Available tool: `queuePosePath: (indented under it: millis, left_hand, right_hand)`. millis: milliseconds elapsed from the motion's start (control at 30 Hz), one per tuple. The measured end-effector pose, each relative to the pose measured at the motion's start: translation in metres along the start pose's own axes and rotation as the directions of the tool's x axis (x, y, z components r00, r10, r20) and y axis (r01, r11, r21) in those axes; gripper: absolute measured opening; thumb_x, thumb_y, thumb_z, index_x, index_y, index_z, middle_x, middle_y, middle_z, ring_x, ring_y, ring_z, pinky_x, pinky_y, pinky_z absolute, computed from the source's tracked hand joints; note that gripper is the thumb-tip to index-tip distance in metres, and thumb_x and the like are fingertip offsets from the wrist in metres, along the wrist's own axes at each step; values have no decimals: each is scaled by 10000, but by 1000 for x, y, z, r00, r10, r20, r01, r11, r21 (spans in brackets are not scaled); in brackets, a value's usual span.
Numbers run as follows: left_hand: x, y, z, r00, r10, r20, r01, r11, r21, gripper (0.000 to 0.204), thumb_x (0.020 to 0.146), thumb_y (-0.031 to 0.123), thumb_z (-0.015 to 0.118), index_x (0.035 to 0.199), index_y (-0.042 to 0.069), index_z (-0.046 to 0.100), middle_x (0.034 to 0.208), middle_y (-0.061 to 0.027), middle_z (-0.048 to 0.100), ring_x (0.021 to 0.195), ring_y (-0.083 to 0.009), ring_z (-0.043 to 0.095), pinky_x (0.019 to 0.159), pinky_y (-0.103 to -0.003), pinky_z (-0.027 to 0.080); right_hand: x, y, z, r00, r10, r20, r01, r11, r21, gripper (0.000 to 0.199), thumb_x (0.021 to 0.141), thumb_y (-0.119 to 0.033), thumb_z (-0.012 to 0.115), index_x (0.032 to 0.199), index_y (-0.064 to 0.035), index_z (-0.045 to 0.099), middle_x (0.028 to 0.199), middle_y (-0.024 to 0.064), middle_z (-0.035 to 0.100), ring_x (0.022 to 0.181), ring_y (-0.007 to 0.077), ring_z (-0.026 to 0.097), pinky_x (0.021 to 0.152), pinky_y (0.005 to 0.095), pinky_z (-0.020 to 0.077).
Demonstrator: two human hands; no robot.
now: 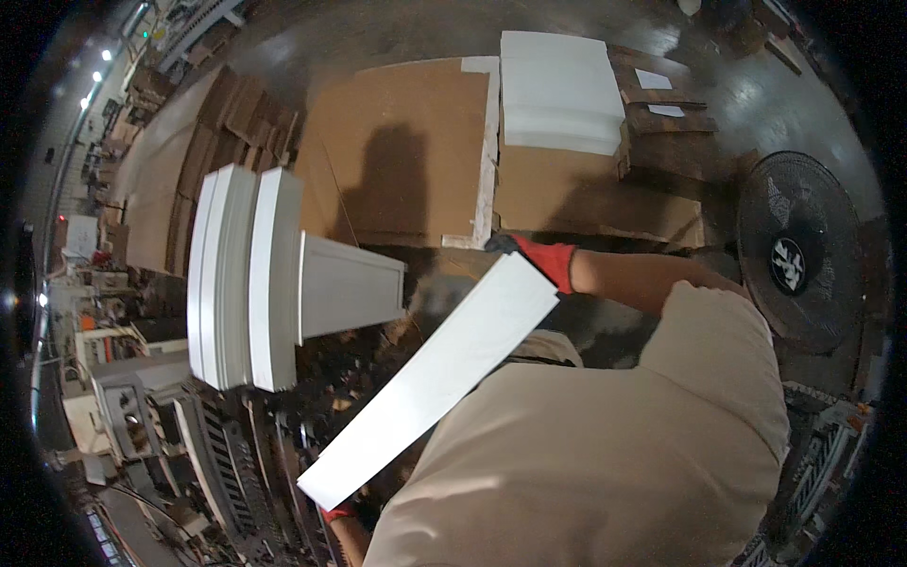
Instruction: The person moves white wooden panels from a stack onto a conveyor system, feeds them into a processing machine, and then stacks the processed components back onto a pallet.
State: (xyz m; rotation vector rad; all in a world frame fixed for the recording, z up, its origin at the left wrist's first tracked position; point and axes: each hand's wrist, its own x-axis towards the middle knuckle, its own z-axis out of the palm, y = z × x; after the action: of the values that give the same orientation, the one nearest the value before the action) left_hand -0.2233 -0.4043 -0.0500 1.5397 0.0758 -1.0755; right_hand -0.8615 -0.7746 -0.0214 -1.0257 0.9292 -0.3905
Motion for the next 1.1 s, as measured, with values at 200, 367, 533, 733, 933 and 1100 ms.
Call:
queuePosePath:
  millis: [200,367,533,733,933,1100]
  left_hand:
    - [56,-5,200,967,-92,238,87,996,32,553,969,419,430,1408,84,428,1378,-97,523,1176,-250,556,977,-411,491]
    - [122,-5,373,897,-190,400,167,982,94,567,978,460,413,1406,89,432,1381,-100,522,1179,-256,556,972,-416,496]
    - [206,-21,546,785,-291,547,247,957,156,585,986,501,395,1405,95,436,1384,-103,522,1182,-262,556,968,-422,501]
    - [315,-79,767,377,-613,694,573,743,346,607,977,572,397,1326,90,517,1233,-117,626,1071,-276,619,902,-406,540]
    - [342,-165,978,478,-705,523,343,698,629,681,913,644,494,1221,46,599,1134,-130,657,968,-267,650,854,-405,548]
    - [411,-268,1094,530,-690,494,242,681,692,725,895,667,506,1215,23,592,1109,-133,657,951,-261,649,858,-383,540]
  right_hand:
    - [-45,-23,-126,919,336,-207,-180,825,536,454,916,-382,624,1283,-133,530,1155,55,593,1058,163,574,949,329,461]
    - [-45,1,-222,863,374,-340,-39,719,693,437,884,-470,621,1183,-152,601,1049,66,663,936,196,636,849,349,520]
    - [-51,-8,-285,768,395,-504,130,674,727,458,881,-478,624,1178,-130,601,1071,69,663,949,225,633,847,370,525]
    - [-12,14,-380,644,526,-556,312,482,818,450,872,-483,619,1090,-91,657,1040,87,665,883,253,637,769,386,544]
    - [45,84,-489,572,541,-617,429,445,787,317,952,-282,534,1187,-102,647,1043,14,621,900,144,561,789,334,507]
    - [98,174,-587,535,524,-663,457,481,748,364,963,-333,499,1223,-120,642,1182,50,655,1012,178,614,894,358,513]
